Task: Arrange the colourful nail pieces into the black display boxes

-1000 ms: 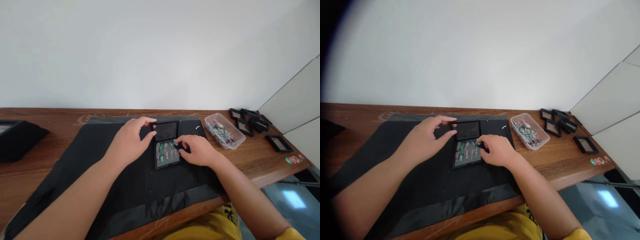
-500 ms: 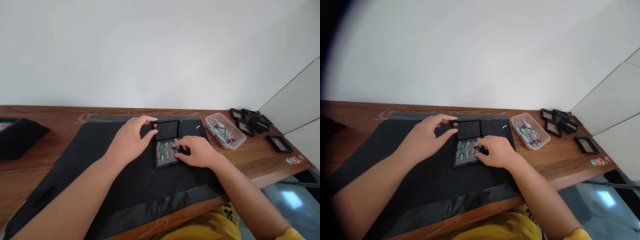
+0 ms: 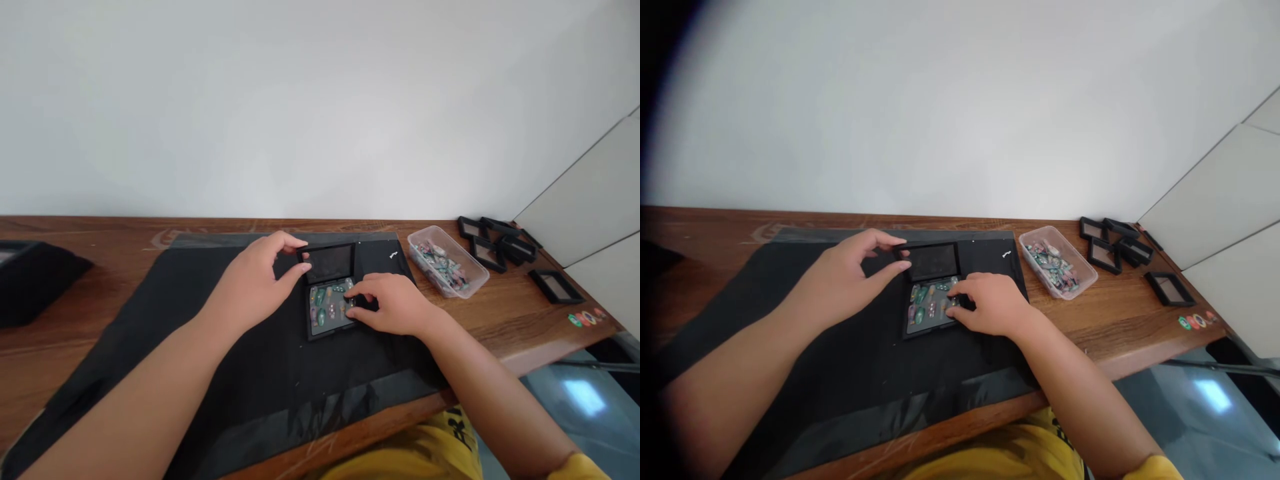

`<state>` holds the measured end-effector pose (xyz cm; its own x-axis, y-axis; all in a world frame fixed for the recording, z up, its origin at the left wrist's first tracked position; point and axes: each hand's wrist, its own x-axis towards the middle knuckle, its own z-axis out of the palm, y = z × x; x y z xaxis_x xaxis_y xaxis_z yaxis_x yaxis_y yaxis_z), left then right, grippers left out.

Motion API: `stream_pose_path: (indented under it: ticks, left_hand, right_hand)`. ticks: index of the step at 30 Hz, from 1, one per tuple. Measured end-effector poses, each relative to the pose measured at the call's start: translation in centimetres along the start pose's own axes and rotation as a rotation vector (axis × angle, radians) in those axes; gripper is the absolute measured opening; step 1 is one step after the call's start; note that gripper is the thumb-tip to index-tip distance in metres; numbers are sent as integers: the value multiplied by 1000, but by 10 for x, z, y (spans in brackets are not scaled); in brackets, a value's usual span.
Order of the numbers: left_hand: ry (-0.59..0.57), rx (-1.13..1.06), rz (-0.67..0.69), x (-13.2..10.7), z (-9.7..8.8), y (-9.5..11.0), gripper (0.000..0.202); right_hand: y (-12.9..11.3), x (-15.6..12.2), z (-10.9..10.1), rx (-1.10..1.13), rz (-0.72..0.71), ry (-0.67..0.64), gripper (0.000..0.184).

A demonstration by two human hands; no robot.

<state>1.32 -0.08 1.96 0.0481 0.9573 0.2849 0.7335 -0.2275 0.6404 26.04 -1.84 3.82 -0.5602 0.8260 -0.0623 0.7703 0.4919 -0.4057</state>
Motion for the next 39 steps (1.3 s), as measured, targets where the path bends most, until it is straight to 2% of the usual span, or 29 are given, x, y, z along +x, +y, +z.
stream_pose_path:
  ticks: [6, 9, 15, 19, 25, 30, 34, 39]
  left_hand:
    - [-10, -13, 8, 0, -1, 0, 27]
    - [-12, -13, 11, 0, 0, 1, 28]
    - [-6, -19, 5, 0, 0, 2, 28]
    - [-1, -27, 12, 1, 0, 2, 27]
    - [8, -1, 16, 0, 1, -1, 28]
    - [-2, 0, 15, 0, 0, -2, 28]
    - [-17, -10, 14, 1, -1, 0, 28]
    - [-29, 0, -9, 1, -2, 2, 32]
  right_hand:
    - [-1, 1, 3, -12, -3, 35, 37]
    - [-1, 1, 5, -15, -13, 58, 36]
    - [-4, 0, 6, 32, -86, 37, 37]
    - [-4, 1, 4, 39, -82, 39, 40]
    - [-5, 2, 3, -13, -81, 9, 55]
    - [-2, 1, 3, 48, -111, 57, 50]
    - [0, 1, 0, 78, -61, 121, 37]
    - [-6, 4, 0, -54, 101, 41, 40]
